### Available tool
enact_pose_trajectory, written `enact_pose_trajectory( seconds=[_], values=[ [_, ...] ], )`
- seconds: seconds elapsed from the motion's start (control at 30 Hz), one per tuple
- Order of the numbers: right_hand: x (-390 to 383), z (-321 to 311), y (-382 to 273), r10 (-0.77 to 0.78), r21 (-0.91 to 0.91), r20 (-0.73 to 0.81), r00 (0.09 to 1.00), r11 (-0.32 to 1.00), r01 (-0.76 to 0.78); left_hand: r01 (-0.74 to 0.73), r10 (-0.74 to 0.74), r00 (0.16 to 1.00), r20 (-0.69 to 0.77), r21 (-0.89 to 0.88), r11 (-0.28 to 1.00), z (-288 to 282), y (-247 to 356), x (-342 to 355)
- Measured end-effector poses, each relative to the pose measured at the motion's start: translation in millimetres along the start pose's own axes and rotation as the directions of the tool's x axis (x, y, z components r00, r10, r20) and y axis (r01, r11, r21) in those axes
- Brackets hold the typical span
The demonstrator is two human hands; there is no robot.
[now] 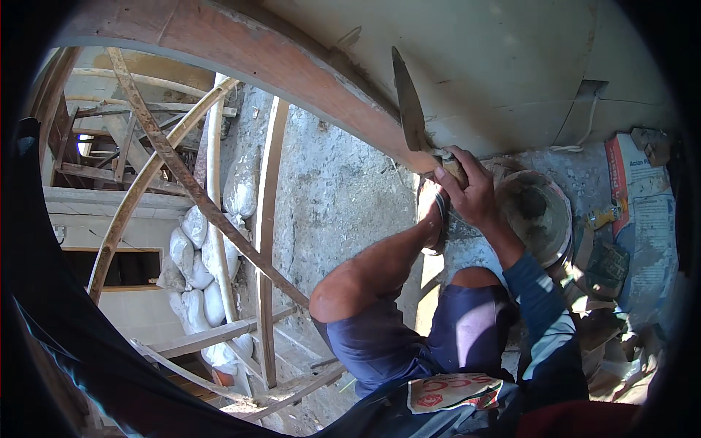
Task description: The person applies plaster to the edge of a wall using a trowel while holding a wooden guide in place.
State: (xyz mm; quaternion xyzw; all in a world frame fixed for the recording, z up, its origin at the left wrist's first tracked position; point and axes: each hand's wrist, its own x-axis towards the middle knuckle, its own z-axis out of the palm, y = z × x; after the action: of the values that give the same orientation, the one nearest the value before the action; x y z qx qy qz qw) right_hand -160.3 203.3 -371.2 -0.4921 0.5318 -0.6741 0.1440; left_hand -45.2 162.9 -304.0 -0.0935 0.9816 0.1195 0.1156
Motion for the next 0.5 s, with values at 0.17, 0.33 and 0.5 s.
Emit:
enact_pose_trajectory(
  seconds=[0.17,0.33,0.5],
  values=[
    [9.6,48.0,25.2,-0.153,-0.129,-0.096,0.984,0.982,0.14,-0.003,0.003,1.0,0.006,0.001,1.0,-0.3,-2.9,0.8],
    [5.0,56.0,26.1,-0.206,-0.163,-0.039,0.978,0.967,0.197,0.001,-0.001,1.0,0.006,-0.003,1.0,-0.6,-6.7,1.2],
    [-15.4,2.9,18.1,-0.04,0.015,0.198,0.979,0.999,0.038,0.02,-0.02,1.0,-0.015,-0.009,1.0,0.9,-4.4,-5.6]
  ],
)
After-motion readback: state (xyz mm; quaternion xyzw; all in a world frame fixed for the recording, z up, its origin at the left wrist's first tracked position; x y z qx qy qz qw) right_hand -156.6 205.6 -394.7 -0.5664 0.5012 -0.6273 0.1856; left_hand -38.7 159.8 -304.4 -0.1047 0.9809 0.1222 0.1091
